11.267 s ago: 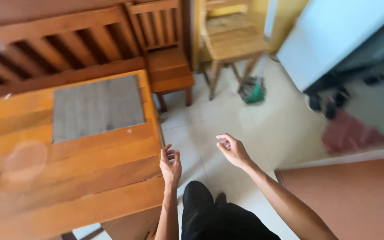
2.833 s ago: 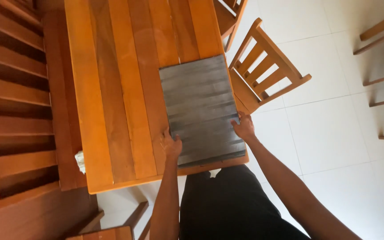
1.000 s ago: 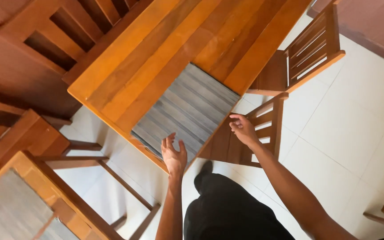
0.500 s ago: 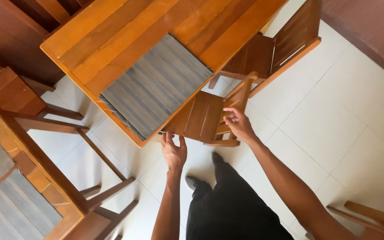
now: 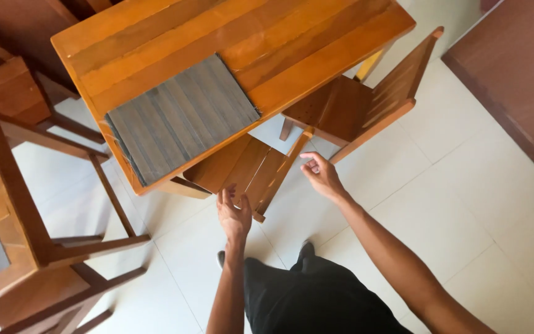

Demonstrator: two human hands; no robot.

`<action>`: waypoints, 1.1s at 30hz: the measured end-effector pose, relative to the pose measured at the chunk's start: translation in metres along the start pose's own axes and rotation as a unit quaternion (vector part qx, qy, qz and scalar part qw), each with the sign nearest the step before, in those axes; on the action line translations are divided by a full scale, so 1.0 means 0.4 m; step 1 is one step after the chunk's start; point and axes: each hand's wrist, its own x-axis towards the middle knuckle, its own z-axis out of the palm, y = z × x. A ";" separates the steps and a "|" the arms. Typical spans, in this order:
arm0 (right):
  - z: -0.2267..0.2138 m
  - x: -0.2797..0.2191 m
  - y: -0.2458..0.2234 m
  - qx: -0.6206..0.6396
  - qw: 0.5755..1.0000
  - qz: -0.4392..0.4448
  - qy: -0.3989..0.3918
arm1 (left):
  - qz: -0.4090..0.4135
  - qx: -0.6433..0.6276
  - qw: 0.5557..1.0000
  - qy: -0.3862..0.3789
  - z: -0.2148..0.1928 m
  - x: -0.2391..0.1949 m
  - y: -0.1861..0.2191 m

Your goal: Straightening placemats and pushing in chairs at a restaurant.

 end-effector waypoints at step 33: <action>-0.052 0.474 0.144 -0.068 0.901 0.272 -0.330 | -0.427 -0.459 0.739 0.248 0.424 -0.164 -0.403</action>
